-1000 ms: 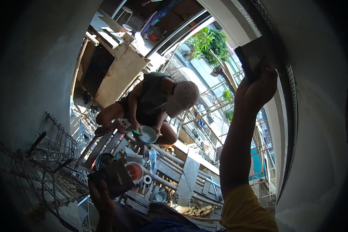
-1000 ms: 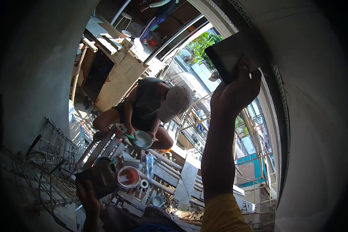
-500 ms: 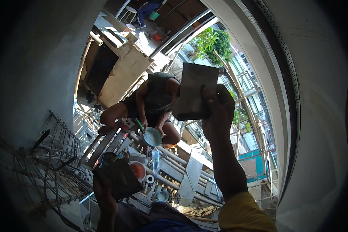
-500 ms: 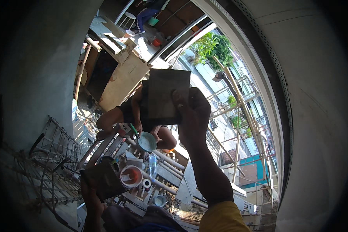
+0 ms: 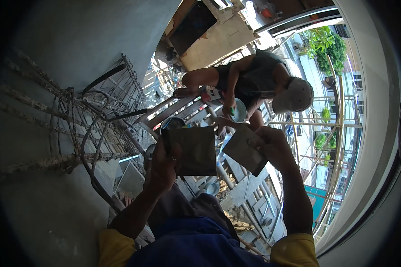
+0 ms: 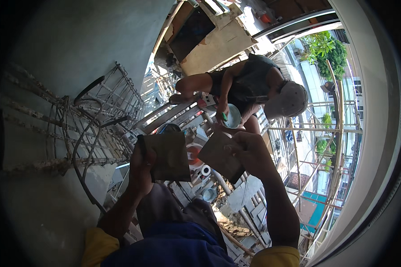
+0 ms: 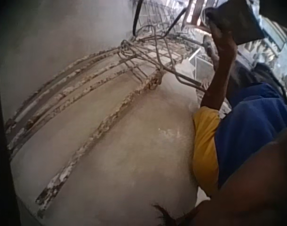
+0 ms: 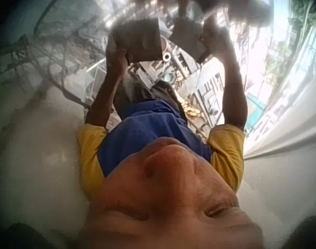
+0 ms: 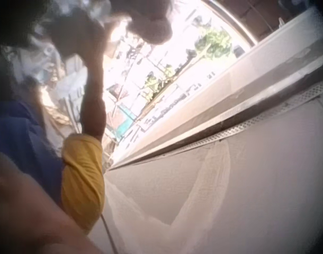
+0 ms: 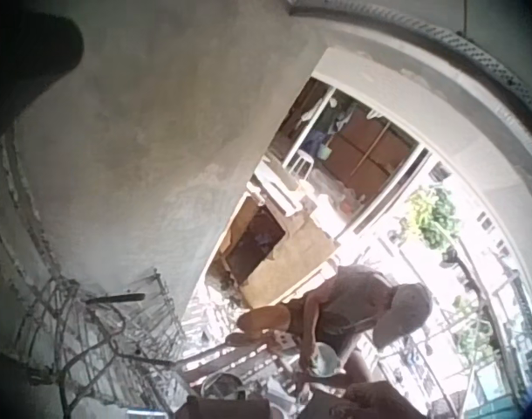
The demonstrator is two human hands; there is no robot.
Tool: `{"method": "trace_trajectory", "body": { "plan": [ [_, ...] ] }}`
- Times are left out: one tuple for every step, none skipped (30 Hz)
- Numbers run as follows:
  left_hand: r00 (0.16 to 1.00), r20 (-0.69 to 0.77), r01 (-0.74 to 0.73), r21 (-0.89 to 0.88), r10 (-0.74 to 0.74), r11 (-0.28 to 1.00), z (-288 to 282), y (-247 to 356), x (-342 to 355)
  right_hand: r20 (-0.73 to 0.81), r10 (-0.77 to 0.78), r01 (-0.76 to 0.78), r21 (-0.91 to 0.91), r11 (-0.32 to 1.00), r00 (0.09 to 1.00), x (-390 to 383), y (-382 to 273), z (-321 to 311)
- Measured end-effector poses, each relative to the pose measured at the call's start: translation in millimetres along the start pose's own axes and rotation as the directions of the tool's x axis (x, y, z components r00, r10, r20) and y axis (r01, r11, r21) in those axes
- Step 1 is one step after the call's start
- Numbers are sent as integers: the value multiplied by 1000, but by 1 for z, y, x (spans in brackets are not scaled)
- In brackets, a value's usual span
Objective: The person applies plaster along a corner bead on the wall using putty knives, then mixes plaster compound in a bowl with a trowel.
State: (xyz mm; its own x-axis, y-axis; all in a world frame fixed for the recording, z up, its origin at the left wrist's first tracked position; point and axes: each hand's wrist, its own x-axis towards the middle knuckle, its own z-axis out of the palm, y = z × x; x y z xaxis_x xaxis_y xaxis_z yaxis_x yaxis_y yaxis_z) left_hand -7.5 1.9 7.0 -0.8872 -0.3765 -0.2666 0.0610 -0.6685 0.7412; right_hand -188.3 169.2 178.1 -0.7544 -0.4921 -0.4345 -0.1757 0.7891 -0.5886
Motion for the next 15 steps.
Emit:
{"method": "trace_trajectory", "body": {
  "plan": [
    [995, -1, -91, 269, 95, 959, -3, 0, 0, 42, 19, -22, 66, 998, 999, -2, -4, -2],
    [996, -2, -88, 272, 92, 958, 0, 1, -1, 44, 20, -23, 69, 997, 999, -3, -8, -1],
    [994, -21, -100, 283, 111, 954, 6, 5, -2, 90, -19, 18, 8, 1000, 996, -6, -14, 1],
    [991, -40, -113, 293, 130, 950, 10, 6, -2, 138, -55, 62, -53, 997, 989, -8, -20, 4],
    [991, -32, -117, 288, 131, 951, 12, 6, -4, 160, 45, -45, -7, 999, 986, -12, -34, 10],
    [990, -35, -115, 362, 137, 925, 14, 7, -7, 170, 39, -21, -109, 994, 985, -15, -39, 14],
    [988, -26, -126, 429, 152, 895, 19, 6, -6, 168, 34, 3, -215, 977, 985, -14, -39, 15],
    [991, -11, -109, 489, 132, 865, 17, 11, -11, 153, -102, 143, -289, 946, 983, -12, -33, 19],
    [992, 33, -124, 523, 126, 844, 19, 15, -14, 122, -228, 258, -400, 879, 966, -13, -29, 15],
    [980, 22, -182, 490, 197, 853, 16, 17, -15, 90, -234, 249, -457, 854, 968, -11, -28, 14],
    [965, 5, -237, 453, 264, 860, 12, 18, -15, -99, -348, 277, -424, 862, 932, -9, -34, 14],
    [962, -42, -227, 422, 269, 878, 8, 18, -17, -199, -314, 199, -449, 871, 928, -5, -35, 3],
    [960, -102, -201, 395, 260, 897, 5, 17, -21, -286, -276, 123, -457, 881, 918, 0, -42, -7],
    [958, -84, -223, 376, 273, 899, 8, 18, -18, -403, -175, 73, -256, 964, 898, -5, -58, -24],
    [956, -119, -206, 385, 270, 900, 10, 19, -17, -560, -260, 236, -116, 965, 786, -3, -57, -39]
  ]
}}
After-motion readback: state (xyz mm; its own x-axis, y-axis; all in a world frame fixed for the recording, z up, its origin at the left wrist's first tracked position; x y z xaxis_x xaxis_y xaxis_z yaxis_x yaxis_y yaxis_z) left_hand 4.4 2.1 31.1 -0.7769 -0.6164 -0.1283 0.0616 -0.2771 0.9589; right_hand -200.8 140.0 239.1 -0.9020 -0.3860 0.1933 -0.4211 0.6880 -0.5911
